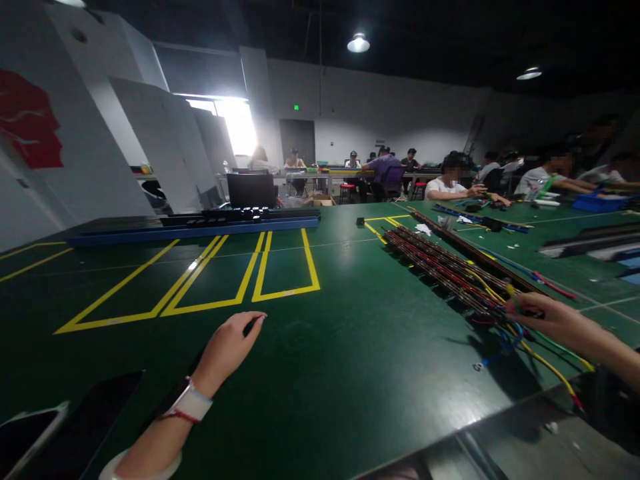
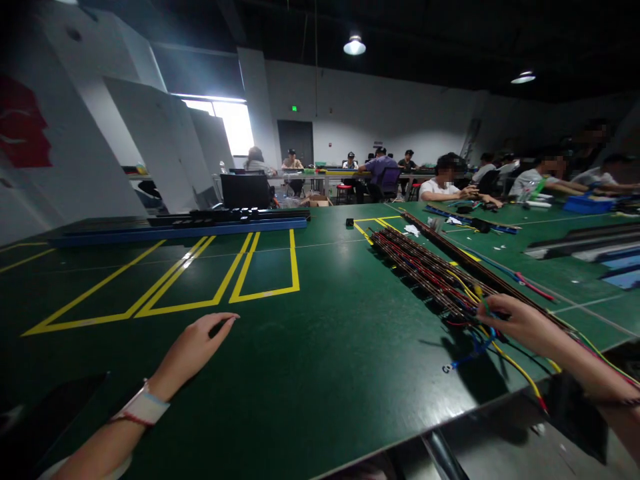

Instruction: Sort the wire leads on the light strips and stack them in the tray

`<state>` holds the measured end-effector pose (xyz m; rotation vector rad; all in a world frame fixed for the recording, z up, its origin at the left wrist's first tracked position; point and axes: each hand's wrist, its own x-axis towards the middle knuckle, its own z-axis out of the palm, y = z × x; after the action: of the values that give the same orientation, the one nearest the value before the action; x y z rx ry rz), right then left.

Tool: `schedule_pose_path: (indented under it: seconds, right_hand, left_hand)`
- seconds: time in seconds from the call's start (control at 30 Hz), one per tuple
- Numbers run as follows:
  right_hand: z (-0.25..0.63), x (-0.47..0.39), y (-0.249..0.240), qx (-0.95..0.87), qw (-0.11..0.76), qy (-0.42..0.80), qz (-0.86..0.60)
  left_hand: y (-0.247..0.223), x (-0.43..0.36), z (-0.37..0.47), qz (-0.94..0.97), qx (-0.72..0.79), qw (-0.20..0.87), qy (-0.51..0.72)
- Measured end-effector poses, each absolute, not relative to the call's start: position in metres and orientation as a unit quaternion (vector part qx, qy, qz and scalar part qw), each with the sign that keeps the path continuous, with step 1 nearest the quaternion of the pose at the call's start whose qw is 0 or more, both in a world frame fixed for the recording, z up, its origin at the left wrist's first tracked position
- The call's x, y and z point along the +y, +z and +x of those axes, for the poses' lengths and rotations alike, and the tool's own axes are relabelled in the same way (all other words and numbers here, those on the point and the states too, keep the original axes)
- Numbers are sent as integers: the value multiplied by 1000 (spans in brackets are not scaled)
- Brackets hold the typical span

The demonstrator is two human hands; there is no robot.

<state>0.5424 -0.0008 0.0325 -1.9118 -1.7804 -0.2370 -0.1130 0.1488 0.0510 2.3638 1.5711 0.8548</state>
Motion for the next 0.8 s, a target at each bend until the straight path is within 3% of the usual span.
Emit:
schedule_pose_path:
  seconds: [0.1,0.23,0.37,0.53,0.63,0.8]
  right_hand:
    - [571,-35,26,-698,228,53,-677]
    - [576,-54,30,-674,233,100,-693]
    - [531,-30,46,-607,224,56,-761]
    - [466,12,49,-549,47,-183,-814]
    - [455,24,40,-501,10,-182,-846]
    - [464,35,25,-463,55,-127,-875]
  left_hand:
    - [49,152,-114,795,527,99,285]
    - [50,151,-113,792,528,99,290]
    - [51,149,-113,791,529,110,287]
    - [49,151,-115,795,526,128,273]
    - [48,151,-117,798,525,140,260]
    - [48,149,-117,801,525,145,249]
